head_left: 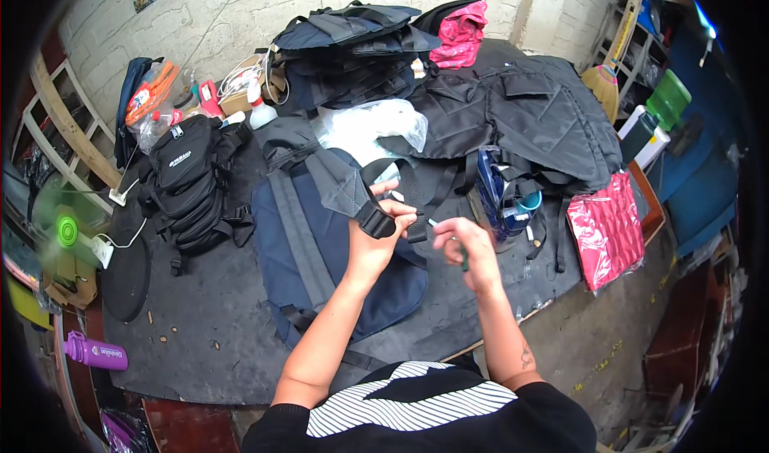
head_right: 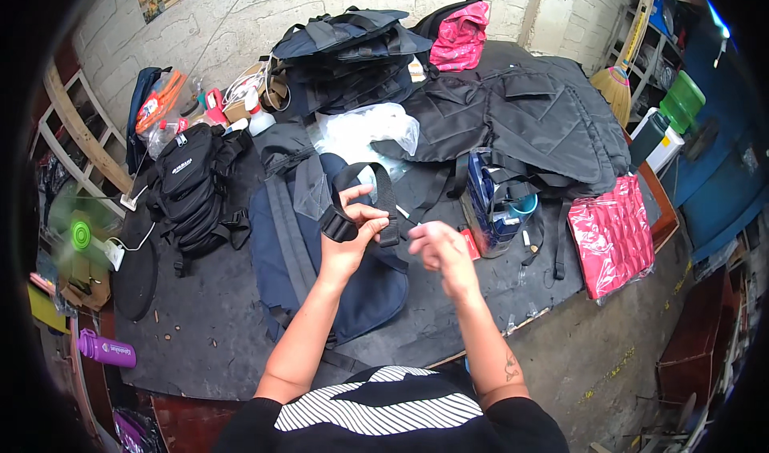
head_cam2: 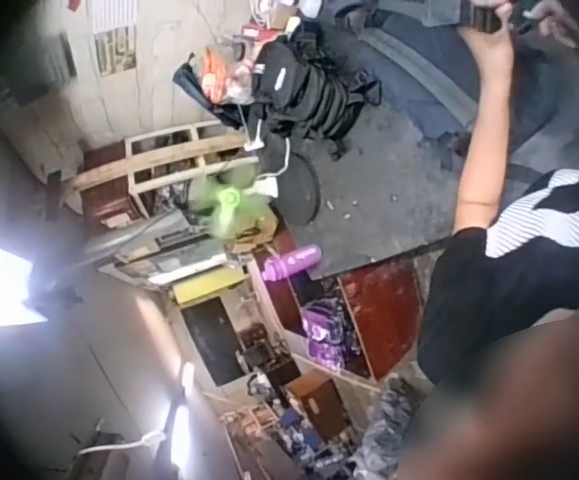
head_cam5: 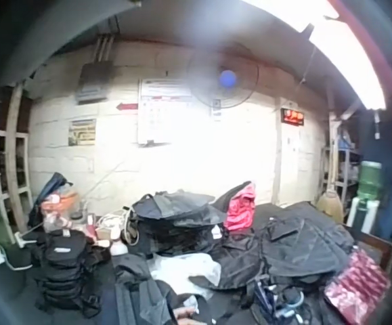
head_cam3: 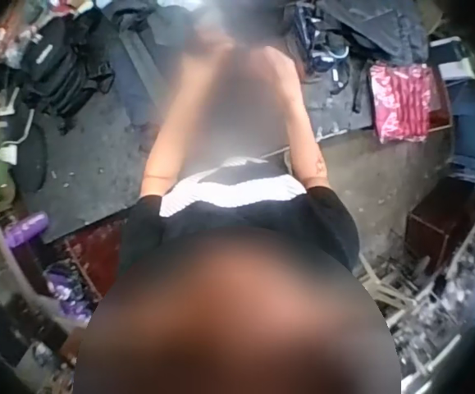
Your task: Adjusting straps, attaching buckles, and sealing nylon ends on backpacks using scissors and a lighter.
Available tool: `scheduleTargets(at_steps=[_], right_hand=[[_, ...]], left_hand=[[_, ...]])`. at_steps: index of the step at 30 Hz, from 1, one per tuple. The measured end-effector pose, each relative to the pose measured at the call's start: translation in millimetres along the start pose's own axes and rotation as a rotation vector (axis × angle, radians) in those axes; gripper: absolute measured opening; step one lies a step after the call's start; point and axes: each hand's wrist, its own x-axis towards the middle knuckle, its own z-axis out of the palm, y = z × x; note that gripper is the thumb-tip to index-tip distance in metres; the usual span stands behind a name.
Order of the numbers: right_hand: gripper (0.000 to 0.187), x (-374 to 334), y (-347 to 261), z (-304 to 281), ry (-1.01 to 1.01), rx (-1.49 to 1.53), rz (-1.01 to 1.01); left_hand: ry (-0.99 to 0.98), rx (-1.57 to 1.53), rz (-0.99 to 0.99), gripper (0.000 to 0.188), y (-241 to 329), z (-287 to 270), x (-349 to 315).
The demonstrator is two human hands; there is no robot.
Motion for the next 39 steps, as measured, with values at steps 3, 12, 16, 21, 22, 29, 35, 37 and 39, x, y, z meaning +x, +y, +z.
scheduleTargets(at_steps=[3, 12, 16, 21, 22, 29, 35, 37, 39], right_hand=[[0.014, 6, 0, 25, -0.016, -0.005, 0.021], [0.014, 11, 7, 33, 0.15, -0.472, -0.27], [0.027, 2, -16, 30, 0.196, -0.924, -0.534], [0.024, 2, -23, 33, 0.184, -1.259, -0.676], [0.024, 3, -24, 34, 0.178, -1.259, -0.679], [0.018, 8, -17, 31, 0.257, -1.17, -0.766], [0.03, 27, -2, 10, -0.131, 0.229, 0.058], [0.025, 29, -3, 13, -0.081, 0.257, 0.045], [0.023, 38, -2, 19, 0.023, 0.049, -0.092]], left_hand=[[0.002, 0.049, 0.039, 0.007, -3, 8, -6], [0.005, 0.348, 0.228, 0.005, -3, 7, 1], [0.002, 0.334, 0.188, 0.005, -3, 6, 0], [0.004, 0.336, 0.209, 0.005, -10, 10, -1], [0.009, 0.336, 0.21, 0.005, -10, 11, -1], [0.008, 0.302, 0.188, 0.005, -12, 11, -2], [-0.222, -0.606, -0.451, 0.016, -22, 4, -10], [-0.316, -0.659, -0.512, 0.018, -19, 12, -14], [-0.347, -0.744, -0.533, 0.028, -17, 21, -23]])
